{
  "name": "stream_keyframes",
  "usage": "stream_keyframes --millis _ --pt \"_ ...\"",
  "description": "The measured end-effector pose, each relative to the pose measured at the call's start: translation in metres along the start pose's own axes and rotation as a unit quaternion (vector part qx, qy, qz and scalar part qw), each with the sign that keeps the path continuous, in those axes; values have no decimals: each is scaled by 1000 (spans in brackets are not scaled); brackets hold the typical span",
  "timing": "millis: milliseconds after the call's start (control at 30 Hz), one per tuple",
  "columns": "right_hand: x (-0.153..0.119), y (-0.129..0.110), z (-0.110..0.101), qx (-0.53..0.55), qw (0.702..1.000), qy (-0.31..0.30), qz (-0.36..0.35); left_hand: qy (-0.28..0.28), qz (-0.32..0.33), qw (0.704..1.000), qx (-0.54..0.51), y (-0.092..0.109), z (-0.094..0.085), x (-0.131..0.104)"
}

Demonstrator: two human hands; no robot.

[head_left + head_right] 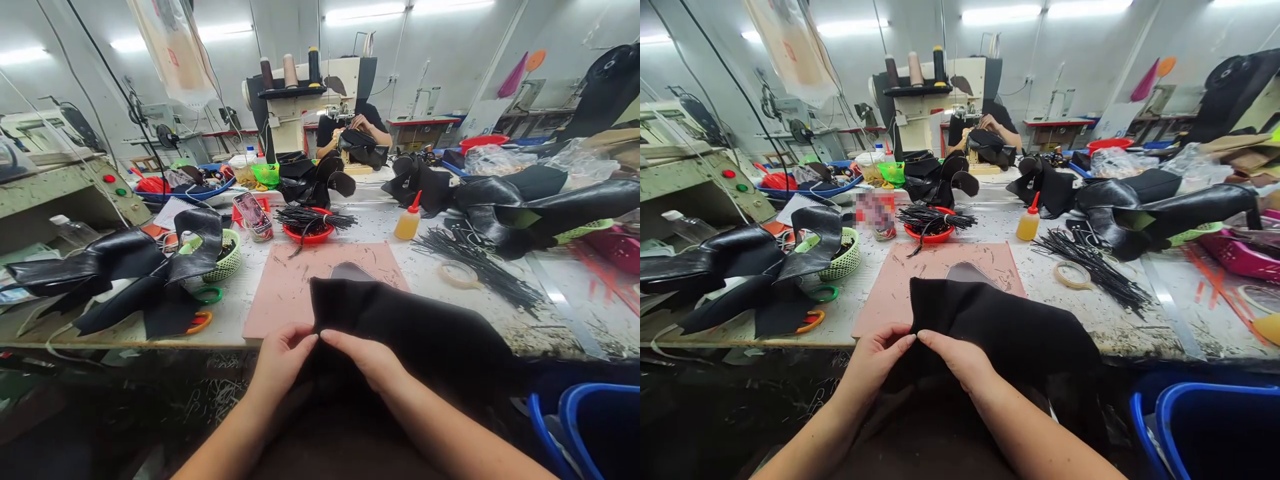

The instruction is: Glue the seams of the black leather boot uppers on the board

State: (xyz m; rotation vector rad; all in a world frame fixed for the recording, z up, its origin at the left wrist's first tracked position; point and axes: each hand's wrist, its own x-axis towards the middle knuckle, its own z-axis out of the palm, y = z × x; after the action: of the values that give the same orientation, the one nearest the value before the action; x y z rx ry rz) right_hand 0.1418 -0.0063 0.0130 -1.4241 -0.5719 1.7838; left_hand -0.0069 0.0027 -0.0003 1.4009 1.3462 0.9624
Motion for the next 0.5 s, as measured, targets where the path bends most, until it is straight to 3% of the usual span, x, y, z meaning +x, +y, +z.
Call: stream_keyframes --millis 67,200,367,500 --pt "-1 2 2 43 999 -21 21 10 19 999 27 0 2 -1" --pt "-4 5 7 86 996 15 36 -1 54 997 48 -5 8 -3" --pt "-8 -1 7 63 997 27 37 15 43 999 21 -13 12 -5" --pt "-10 -2 4 24 998 43 47 -4 39 999 -9 -13 11 -4"
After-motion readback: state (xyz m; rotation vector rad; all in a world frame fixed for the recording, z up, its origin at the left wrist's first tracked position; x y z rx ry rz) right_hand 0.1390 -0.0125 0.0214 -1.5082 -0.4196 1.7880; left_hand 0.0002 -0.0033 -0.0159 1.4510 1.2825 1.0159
